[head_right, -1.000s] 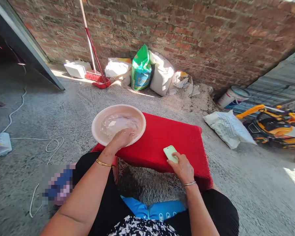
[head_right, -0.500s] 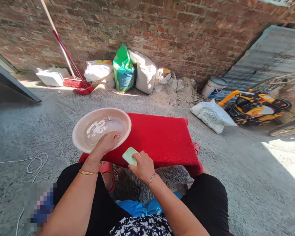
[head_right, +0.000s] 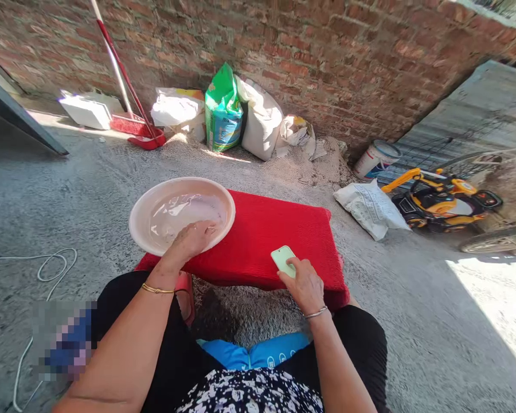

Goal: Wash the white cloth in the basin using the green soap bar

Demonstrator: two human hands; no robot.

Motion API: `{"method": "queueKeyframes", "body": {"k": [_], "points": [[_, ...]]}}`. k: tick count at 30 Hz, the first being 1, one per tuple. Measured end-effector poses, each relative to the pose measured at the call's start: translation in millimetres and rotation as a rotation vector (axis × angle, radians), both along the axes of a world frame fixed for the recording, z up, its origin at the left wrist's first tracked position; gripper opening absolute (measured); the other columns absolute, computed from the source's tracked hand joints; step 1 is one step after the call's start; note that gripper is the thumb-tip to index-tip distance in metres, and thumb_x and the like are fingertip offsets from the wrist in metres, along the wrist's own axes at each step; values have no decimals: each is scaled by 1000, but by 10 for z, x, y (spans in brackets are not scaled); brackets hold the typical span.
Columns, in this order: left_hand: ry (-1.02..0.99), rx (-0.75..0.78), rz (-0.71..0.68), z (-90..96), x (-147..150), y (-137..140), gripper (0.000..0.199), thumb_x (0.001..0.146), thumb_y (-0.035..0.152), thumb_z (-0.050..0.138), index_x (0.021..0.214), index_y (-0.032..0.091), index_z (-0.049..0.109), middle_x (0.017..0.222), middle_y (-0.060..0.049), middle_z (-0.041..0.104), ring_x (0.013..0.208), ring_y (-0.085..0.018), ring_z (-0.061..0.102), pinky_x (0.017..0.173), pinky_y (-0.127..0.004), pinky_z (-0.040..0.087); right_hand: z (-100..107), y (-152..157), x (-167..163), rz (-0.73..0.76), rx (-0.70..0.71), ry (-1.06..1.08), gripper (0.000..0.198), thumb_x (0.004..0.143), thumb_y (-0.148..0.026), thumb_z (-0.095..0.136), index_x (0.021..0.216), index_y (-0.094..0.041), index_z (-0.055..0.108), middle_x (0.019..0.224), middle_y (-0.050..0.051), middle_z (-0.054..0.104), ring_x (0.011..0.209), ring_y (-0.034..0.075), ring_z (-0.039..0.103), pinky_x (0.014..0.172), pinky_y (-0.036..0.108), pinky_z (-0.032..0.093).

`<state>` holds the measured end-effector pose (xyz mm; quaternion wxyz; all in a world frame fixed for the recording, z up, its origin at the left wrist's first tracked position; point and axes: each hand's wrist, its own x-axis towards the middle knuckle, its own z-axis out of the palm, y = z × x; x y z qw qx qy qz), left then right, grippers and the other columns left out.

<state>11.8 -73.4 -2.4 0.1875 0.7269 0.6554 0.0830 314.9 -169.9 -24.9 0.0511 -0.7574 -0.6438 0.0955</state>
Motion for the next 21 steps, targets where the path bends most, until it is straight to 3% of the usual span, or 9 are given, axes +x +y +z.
{"method": "queueKeyframes", "body": {"k": [3,6,13,15,21], "points": [[18,-5,-6,-20,-12,8,37,93,25,35,117,20,63,119,-11,67,111,-24,61,93,-33,45,-108,160,-489,159,67,74,34,82,-44,64,111,-28,61,100,3,59,97,19,59,74,26,41],[21,-18,3,-19,-6,8,37,93,25,34,117,20,63,117,-11,67,110,-24,61,93,-34,45,-177,255,-605,201,31,101,33,81,-44,64,110,-28,62,98,3,59,97,19,59,73,25,40],[3,-2,-24,26,26,-13,34,93,26,34,109,22,64,109,-10,69,102,-24,64,87,-34,47,-96,52,425,-203,-99,-11,45,82,-56,55,118,-29,60,108,8,59,99,26,61,73,32,43],[13,-14,-13,22,23,-10,33,93,28,35,105,21,65,105,-11,70,99,-25,64,85,-34,47,-59,-5,608,-255,-91,-50,47,82,-57,54,117,-27,61,107,10,59,98,27,61,75,35,44],[23,-19,18,-21,10,-6,35,93,30,38,116,22,63,113,-11,68,104,-24,63,87,-33,47,-37,-4,401,-175,-33,-12,46,81,-59,53,116,-30,61,106,7,59,96,25,61,73,33,45]]}}
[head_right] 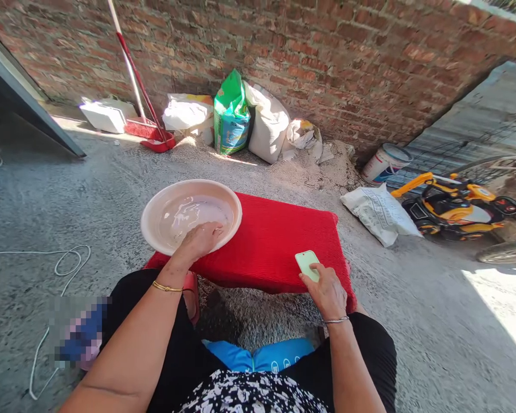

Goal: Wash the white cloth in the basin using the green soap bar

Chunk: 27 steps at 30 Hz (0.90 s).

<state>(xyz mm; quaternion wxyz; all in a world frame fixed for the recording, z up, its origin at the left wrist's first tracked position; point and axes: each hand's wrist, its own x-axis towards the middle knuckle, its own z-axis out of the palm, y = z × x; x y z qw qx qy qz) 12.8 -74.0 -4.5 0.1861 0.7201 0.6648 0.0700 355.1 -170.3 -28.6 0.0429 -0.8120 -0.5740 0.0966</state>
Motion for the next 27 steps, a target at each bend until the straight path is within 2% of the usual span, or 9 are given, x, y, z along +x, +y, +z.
{"method": "queueKeyframes", "body": {"k": [4,12,16,19,24,27], "points": [[13,29,-10,-27,-3,0,35,93,29,37,117,21,62,115,-11,67,104,-22,63,88,-32,47,-19,21,-170,62,1,-1,45,82,-60,51,116,-32,61,106,5,59,97,24,61,69,31,44],[-13,31,-14,-43,9,-4,33,94,27,38,113,23,63,111,-9,69,104,-21,64,90,-31,47,-67,-24,-159,99,-7,-28,42,83,-58,52,115,-32,61,106,4,59,99,24,61,65,29,41],[0,50,-20,-22,11,-36,32,94,31,37,110,22,64,110,-9,68,103,-22,63,88,-32,48,-64,-36,-269,148,18,-14,37,83,-52,57,113,-30,62,103,4,59,98,23,60,66,29,41],[-3,55,-30,-9,12,-40,34,94,28,35,115,23,62,113,-9,67,106,-22,62,89,-33,47,-57,-60,-521,254,61,25,34,82,-46,62,110,-28,62,100,4,59,97,22,60,69,28,42],[23,31,-29,17,10,-33,34,94,29,35,111,21,64,110,-10,68,103,-23,63,88,-32,48,-72,-95,-1205,559,134,123,30,81,-42,66,106,-26,63,95,4,58,92,19,58,79,28,43],[3,35,-35,32,6,-33,36,94,28,33,112,22,64,113,-9,68,105,-23,63,87,-32,47,-93,-76,-1386,615,100,136,31,80,-43,68,106,-27,64,96,4,59,91,19,57,80,28,42]]}}
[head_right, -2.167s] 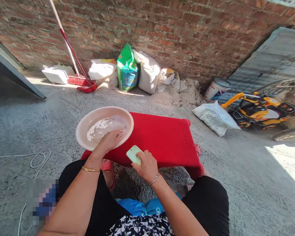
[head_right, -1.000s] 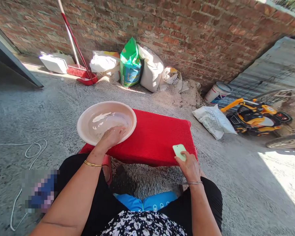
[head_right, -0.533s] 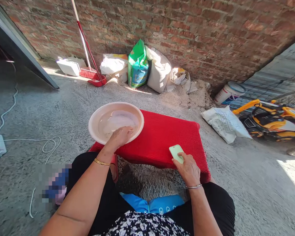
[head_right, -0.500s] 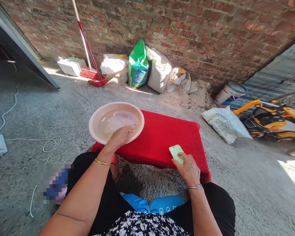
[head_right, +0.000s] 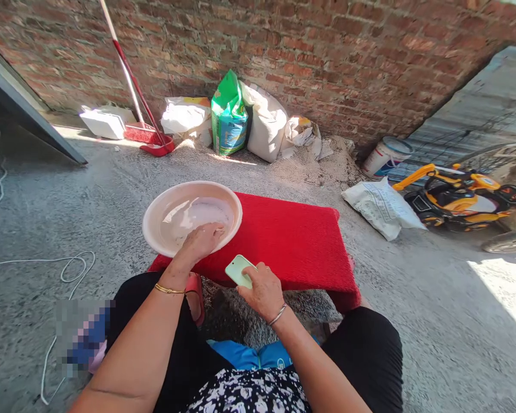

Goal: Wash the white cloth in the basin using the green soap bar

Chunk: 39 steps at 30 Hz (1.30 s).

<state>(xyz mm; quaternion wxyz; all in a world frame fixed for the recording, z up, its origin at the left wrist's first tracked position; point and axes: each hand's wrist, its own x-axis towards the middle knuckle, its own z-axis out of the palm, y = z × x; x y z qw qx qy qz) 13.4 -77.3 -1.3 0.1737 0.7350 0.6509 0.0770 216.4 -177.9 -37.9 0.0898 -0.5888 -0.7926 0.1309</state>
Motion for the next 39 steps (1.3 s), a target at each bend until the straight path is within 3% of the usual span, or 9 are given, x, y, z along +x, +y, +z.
{"method": "queueKeyframes", "body": {"k": [3,7,11,20,22,26,30,35,39], "points": [[-16,-10,26,4,4,5,37,93,29,35,117,24,62,117,-9,67,105,-23,62,88,-32,47,17,-20,271,-78,-85,-13,32,80,-41,67,108,-28,62,98,3,59,92,18,58,79,27,42],[-12,-31,30,-3,18,16,34,91,32,40,113,23,64,114,-10,68,104,-26,63,86,-35,48,152,-142,1075,-328,-219,-99,32,81,-46,62,109,-31,60,102,1,60,93,19,61,71,26,42],[-12,-25,21,-8,18,27,34,92,32,38,108,22,65,110,-10,69,103,-27,63,86,-35,48,285,-219,1498,-484,-180,-237,34,81,-50,59,107,-28,62,101,4,60,95,24,61,70,29,41],[-15,-15,41,-16,-4,30,37,90,26,39,117,23,64,115,-10,69,107,-24,62,89,-33,47,112,2,567,-190,-61,-25,32,79,-43,65,107,-29,62,99,3,59,95,19,59,74,26,42],[-31,-18,62,-29,-6,36,36,88,23,40,115,24,66,115,-9,69,106,-24,63,89,-32,46,77,5,670,-220,-95,-30,32,79,-43,64,108,-29,61,101,2,60,97,20,60,74,27,43],[-43,-34,76,-62,-7,43,30,86,23,42,99,24,70,105,-8,72,98,-24,65,83,-32,47,52,-104,1263,-400,-173,-62,35,79,-51,59,108,-31,61,104,2,61,98,22,61,72,29,44],[-45,-51,104,-67,-5,50,25,84,25,46,93,24,69,100,-8,72,95,-24,65,80,-32,48,103,-156,1635,-541,-159,-119,42,75,-56,58,107,-29,63,100,3,62,94,24,62,74,32,44],[4,-48,155,-23,0,32,26,86,38,49,91,22,67,96,-10,71,93,-26,66,78,-35,49,177,79,1266,-497,-90,-47,42,77,-56,56,110,-30,62,105,3,61,97,23,61,71,31,43],[-19,-28,109,-23,8,-20,28,89,31,43,105,22,65,103,-10,70,97,-25,65,83,-36,48,98,341,889,-398,-68,8,41,76,-53,58,109,-29,62,101,3,61,94,22,62,69,29,43]]}}
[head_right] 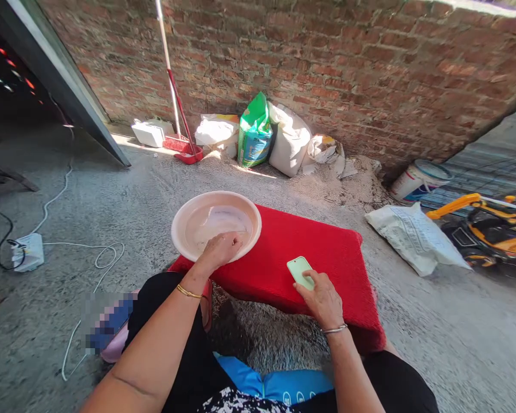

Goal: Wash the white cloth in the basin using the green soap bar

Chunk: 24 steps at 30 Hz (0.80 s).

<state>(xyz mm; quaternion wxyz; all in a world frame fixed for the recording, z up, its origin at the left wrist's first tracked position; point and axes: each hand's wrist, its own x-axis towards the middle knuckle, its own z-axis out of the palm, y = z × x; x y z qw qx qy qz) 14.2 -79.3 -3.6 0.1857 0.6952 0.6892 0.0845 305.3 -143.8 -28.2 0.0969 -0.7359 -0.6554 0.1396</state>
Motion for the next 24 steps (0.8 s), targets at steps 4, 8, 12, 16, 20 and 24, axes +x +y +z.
{"method": "queueKeyframes", "body": {"k": [4,8,12,16,20,24], "points": [[-99,103,68,-29,-14,-25,58,87,29,51,143,19,37,128,-16,57,109,-28,60,89,-39,48,-209,70,102,23,-48,43,44,74,-57,57,107,-29,64,97,3,62,93,24,62,71,32,45],[-232,287,234,26,-98,-32,73,85,26,56,149,20,22,137,-17,45,123,-28,51,98,-39,44,-365,-49,574,-100,-67,43,56,70,-69,53,107,-29,65,98,6,64,93,28,63,73,37,47],[-326,488,296,114,-223,-40,72,85,26,57,148,22,22,140,-16,41,133,-27,40,107,-41,38,-364,-164,799,-175,-72,23,64,66,-75,52,107,-28,66,92,9,64,85,29,63,70,39,47],[-343,570,347,165,-289,-41,71,86,27,57,147,22,21,142,-17,39,136,-28,37,108,-44,37,-246,-198,622,-180,-50,47,66,65,-77,51,106,-28,66,96,9,63,81,28,62,68,38,46],[-341,574,370,171,-314,-13,65,90,29,51,148,24,21,146,-14,37,132,-25,41,106,-41,41,-142,-209,452,-153,-38,46,65,64,-76,52,107,-28,66,100,9,62,80,27,60,67,37,44],[-212,215,236,109,-315,14,50,87,30,55,135,17,47,132,-15,50,120,-26,53,103,-39,42,-145,-210,361,-107,-17,29,63,66,-74,53,107,-28,65,102,9,62,83,27,59,67,36,43]]}}
